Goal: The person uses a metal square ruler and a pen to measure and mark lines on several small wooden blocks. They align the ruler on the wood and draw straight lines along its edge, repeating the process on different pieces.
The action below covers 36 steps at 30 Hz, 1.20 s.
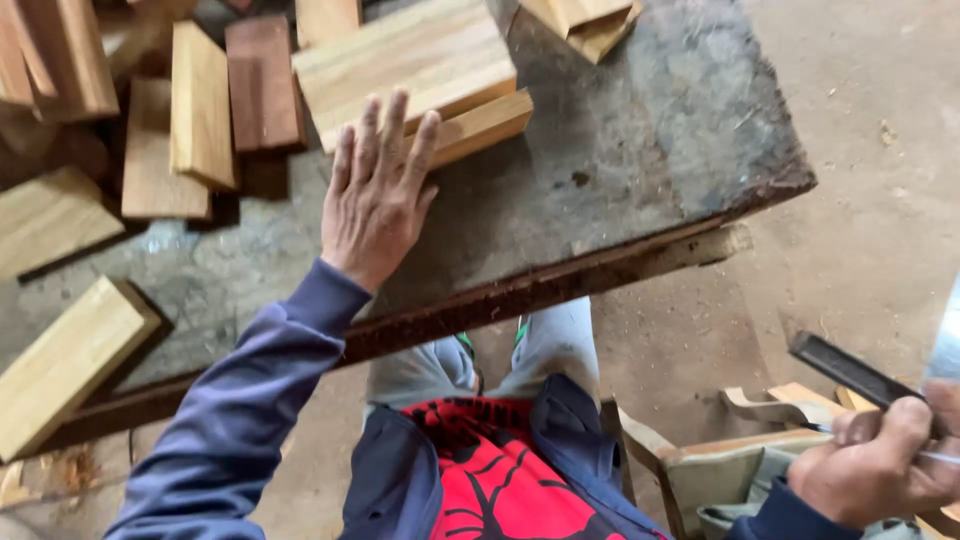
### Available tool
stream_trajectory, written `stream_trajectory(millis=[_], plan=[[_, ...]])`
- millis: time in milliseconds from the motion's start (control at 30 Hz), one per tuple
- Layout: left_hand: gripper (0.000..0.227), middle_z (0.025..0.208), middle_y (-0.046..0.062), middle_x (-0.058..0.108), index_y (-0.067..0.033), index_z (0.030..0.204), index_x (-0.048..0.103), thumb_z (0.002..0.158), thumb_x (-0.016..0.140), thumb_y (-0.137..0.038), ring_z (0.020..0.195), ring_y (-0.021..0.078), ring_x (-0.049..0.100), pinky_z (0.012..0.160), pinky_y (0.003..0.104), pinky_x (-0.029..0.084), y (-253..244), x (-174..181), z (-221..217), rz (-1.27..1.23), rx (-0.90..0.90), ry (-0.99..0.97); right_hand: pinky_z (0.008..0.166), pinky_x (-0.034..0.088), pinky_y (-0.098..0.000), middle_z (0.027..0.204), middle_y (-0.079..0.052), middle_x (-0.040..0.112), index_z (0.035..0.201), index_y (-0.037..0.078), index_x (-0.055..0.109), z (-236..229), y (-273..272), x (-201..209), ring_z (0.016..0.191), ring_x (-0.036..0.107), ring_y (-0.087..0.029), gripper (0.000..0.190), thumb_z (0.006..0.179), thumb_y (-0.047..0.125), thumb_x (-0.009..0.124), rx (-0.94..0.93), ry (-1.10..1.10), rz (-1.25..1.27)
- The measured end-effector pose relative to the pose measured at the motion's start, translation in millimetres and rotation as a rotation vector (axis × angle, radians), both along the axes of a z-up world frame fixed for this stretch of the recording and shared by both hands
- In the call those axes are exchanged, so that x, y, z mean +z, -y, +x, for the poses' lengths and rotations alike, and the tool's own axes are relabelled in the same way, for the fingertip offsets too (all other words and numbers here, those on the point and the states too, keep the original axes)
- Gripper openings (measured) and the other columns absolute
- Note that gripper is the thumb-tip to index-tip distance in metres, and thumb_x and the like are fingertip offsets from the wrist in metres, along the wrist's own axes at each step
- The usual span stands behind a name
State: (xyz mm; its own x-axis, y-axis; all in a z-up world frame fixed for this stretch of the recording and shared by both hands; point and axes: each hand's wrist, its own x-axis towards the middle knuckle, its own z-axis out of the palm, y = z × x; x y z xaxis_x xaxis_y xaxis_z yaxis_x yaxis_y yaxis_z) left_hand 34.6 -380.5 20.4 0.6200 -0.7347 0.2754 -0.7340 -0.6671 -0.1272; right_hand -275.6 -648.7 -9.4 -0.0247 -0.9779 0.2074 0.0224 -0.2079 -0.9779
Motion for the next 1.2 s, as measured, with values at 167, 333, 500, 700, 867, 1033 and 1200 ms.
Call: stream_trajectory(millis=[167,333,500,700,867,1033,1200], plan=[[0.046,0.131,0.021,0.034,-0.0116,0.133,0.047,0.092,0.064,-0.022,0.114,0.0390,0.037,0.090,0.047,0.030,-0.5,-11.7,-1.4,-0.107,-0.027,0.183,0.041,0.023,-0.0231,0.069,-0.004,0.041,0.105,-0.001,0.056,-20.2,23.6,-24.4,0.047,0.029,-0.006,0.012,0.096,0.007,0.056,0.010,-0.125,-0.099],[0.018,0.095,0.018,0.049,-0.0063,0.110,0.054,0.092,0.056,-0.010,0.080,0.0348,0.045,0.072,0.042,0.032,3.8,-13.8,-5.5,-0.200,-0.020,0.220,0.078,0.051,-0.0367,0.090,-0.031,0.062,0.111,-0.013,0.050,-24.3,9.1,-22.9,0.081,0.062,-0.031,0.018,0.093,-0.013,0.049,0.228,-0.327,-0.403],[0.039,0.095,0.017,0.054,0.0020,0.125,0.055,0.089,0.069,0.004,0.081,0.0326,0.044,0.073,0.042,0.037,-8.2,31.9,-37.4,-0.383,-0.209,-0.103,0.038,0.035,-0.0233,0.087,-0.016,0.059,0.123,-0.006,0.064,-51.9,8.7,-1.5,0.049,0.047,-0.015,0.021,0.110,0.010,0.065,0.414,-0.758,-0.207],[0.040,0.119,0.016,0.056,0.0006,0.119,0.054,0.083,0.059,-0.018,0.109,0.0206,0.054,0.091,0.028,0.039,-27.2,10.2,-32.5,-0.396,0.025,-0.895,0.047,0.032,-0.0326,0.066,-0.005,0.052,0.114,0.018,0.069,-29.8,8.4,34.8,0.054,0.042,-0.015,0.016,0.102,0.029,0.067,0.515,-1.238,0.035],[0.043,0.101,0.014,0.046,-0.0130,0.118,0.060,0.080,0.061,-0.033,0.096,0.0304,0.043,0.085,0.041,0.031,-35.8,3.3,-18.2,-0.284,0.104,-0.712,0.061,0.035,-0.0286,0.076,-0.008,0.053,0.113,0.006,0.067,-2.5,18.2,33.2,0.067,0.045,-0.016,0.013,0.105,0.016,0.065,0.726,-1.099,-0.147],[0.069,0.101,0.020,0.047,-0.0057,0.125,0.051,0.073,0.067,-0.048,0.094,0.0361,0.044,0.085,0.047,0.034,-23.8,15.5,-29.1,-0.307,0.031,-0.675,0.064,0.036,-0.0312,0.091,-0.013,0.048,0.114,0.006,0.071,61.3,-7.1,65.9,0.066,0.045,-0.020,0.023,0.097,0.021,0.068,0.842,-1.157,-0.478],[0.069,0.117,0.016,0.057,-0.0048,0.122,0.046,0.073,0.063,-0.050,0.103,0.0307,0.057,0.090,0.040,0.044,7.4,37.9,-37.3,-0.691,-0.311,-0.938,0.067,0.044,-0.0247,0.081,-0.009,0.066,0.082,0.003,0.065,156.1,-36.5,100.6,0.067,0.062,-0.016,0.022,0.071,0.022,0.059,1.286,-0.877,-0.216]])
